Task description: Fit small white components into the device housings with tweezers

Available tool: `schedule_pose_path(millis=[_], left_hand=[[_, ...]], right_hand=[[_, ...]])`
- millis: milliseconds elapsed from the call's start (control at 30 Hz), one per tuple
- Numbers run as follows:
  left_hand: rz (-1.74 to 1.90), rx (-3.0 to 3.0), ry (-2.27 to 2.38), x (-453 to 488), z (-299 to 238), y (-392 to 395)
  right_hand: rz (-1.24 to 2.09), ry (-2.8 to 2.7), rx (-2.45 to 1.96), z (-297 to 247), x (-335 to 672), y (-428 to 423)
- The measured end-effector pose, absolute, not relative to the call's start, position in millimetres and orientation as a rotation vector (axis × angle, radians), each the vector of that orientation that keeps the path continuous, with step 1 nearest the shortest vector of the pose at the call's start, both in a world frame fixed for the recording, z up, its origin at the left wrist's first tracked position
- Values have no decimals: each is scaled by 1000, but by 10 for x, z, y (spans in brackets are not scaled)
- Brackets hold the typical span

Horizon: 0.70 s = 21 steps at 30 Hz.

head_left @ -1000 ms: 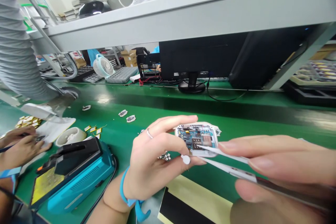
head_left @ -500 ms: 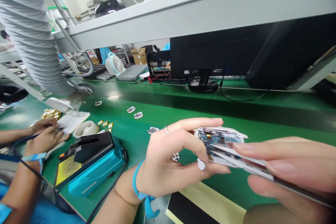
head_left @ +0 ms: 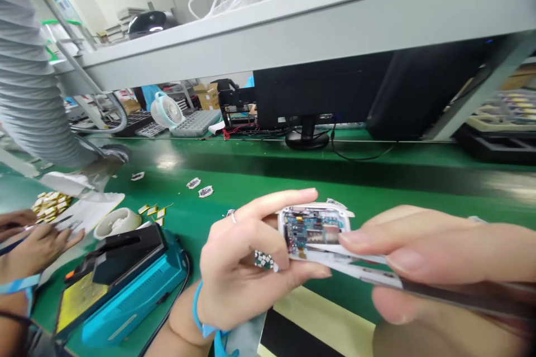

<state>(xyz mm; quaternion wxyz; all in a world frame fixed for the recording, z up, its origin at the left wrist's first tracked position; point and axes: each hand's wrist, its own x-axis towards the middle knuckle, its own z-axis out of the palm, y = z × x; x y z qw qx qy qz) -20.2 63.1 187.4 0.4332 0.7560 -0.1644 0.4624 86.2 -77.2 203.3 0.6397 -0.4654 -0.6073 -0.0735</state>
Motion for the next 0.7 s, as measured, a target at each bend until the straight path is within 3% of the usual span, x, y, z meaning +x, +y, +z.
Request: schedule_pose_path(millis=[700], left_hand=[[1158,2047,-534,-271,1906,638]], right_hand=[[-172,-1164,-1141,2175,616,-780]])
